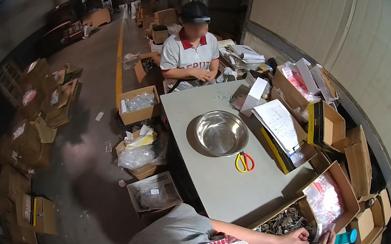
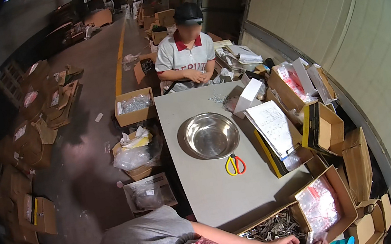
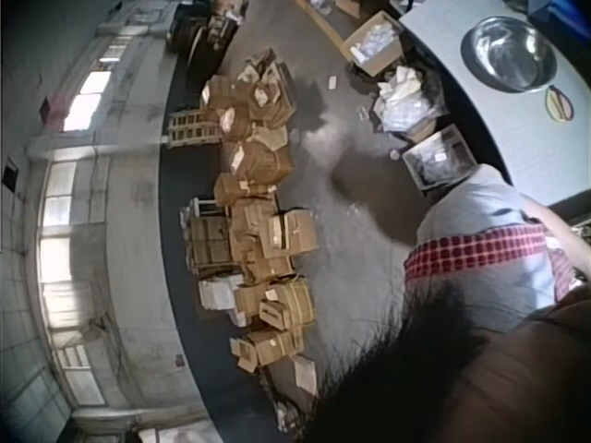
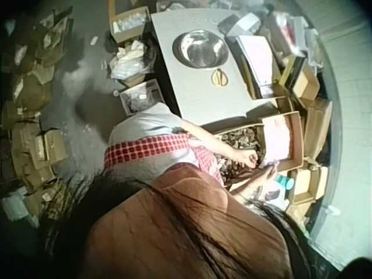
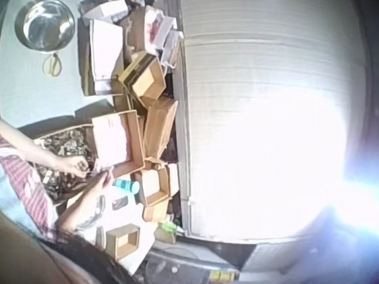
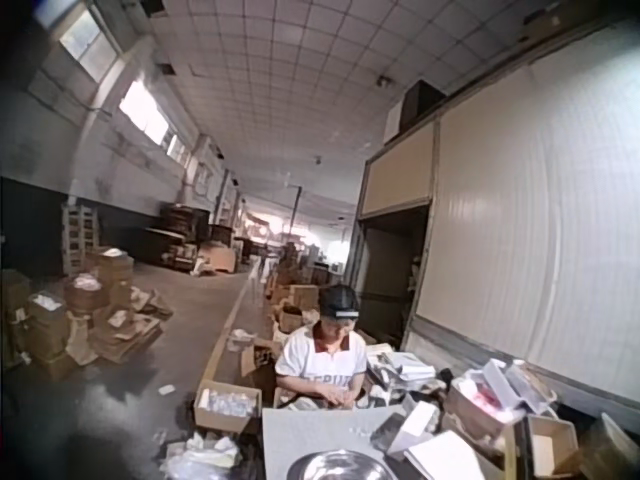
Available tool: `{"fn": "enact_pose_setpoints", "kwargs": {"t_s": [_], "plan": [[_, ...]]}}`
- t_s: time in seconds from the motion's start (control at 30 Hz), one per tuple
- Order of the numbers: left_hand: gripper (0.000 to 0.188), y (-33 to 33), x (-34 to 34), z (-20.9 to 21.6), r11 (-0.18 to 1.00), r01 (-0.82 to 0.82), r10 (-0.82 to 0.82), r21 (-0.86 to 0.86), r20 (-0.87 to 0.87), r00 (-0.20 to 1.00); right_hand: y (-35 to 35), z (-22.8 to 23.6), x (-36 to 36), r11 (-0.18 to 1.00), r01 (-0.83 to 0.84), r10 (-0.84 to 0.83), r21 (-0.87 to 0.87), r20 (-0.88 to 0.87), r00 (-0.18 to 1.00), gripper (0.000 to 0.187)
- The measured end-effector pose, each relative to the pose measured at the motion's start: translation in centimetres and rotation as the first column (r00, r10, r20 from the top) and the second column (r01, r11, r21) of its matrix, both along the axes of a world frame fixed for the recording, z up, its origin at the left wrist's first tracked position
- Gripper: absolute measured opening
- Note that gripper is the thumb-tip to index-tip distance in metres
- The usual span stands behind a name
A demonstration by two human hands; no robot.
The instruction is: The person is sorting small metal hardware components (hinges) into plastic bags.
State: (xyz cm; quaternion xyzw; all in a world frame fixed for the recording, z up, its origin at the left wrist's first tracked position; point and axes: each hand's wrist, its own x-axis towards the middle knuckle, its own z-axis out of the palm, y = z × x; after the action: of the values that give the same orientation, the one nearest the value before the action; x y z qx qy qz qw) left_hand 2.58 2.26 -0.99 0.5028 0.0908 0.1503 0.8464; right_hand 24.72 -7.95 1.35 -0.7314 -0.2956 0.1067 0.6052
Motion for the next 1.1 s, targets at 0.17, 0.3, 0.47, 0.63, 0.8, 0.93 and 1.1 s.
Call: {"fn": "enact_pose_setpoints", "kwargs": {"t_s": [0.17,0.3,0.47,0.63,0.8,0.93,1.1], "plan": [[0.052,0.2,0.9,-0.7,1.0,0.008,-0.01,0.029,0.054,0.998,-2.0,3.9,-7.6,0.987,0.071,-0.062,-0.145,0.071,0.996,0.039],[0.017,0.3,-0.9,1.7,0.965,-0.15,0.158,0.214,-0.023,0.987,-3.0,6.6,-12.5,0.954,0.143,-0.112,-0.262,0.131,0.985,0.036],[0.016,0.5,-1.3,0.0,0.818,-0.269,0.254,0.509,0.1,0.962,-1.2,10.6,-19.0,0.905,0.152,-0.079,-0.398,0.195,0.978,0.032],[0.024,-0.8,-1.2,1.9,0.892,-0.193,0.143,0.409,0.15,0.978,-2.0,16.6,-24.7,0.818,0.263,-0.17,-0.511,0.222,0.96,0.03],[0.022,0.0,-1.2,0.5,0.793,-0.192,0.156,0.579,0.112,0.981,-4.1,13.5,-21.6,0.818,-0.017,0.117,-0.574,0.136,0.984,0.026],[0.013,-0.6,-1.3,1.1,0.752,-0.222,0.148,0.62,0.169,0.974,-7.0,8.9,-18.2,0.876,-0.039,0.13,-0.481,0.157,0.979,0.024],[0.015,-0.3,-1.1,-0.7,0.634,-0.3,0.206,0.713,0.218,0.954,-6.6,7.1,-16.4,0.802,-0.185,0.212,-0.567,-0.019,0.977,0.024]]}}
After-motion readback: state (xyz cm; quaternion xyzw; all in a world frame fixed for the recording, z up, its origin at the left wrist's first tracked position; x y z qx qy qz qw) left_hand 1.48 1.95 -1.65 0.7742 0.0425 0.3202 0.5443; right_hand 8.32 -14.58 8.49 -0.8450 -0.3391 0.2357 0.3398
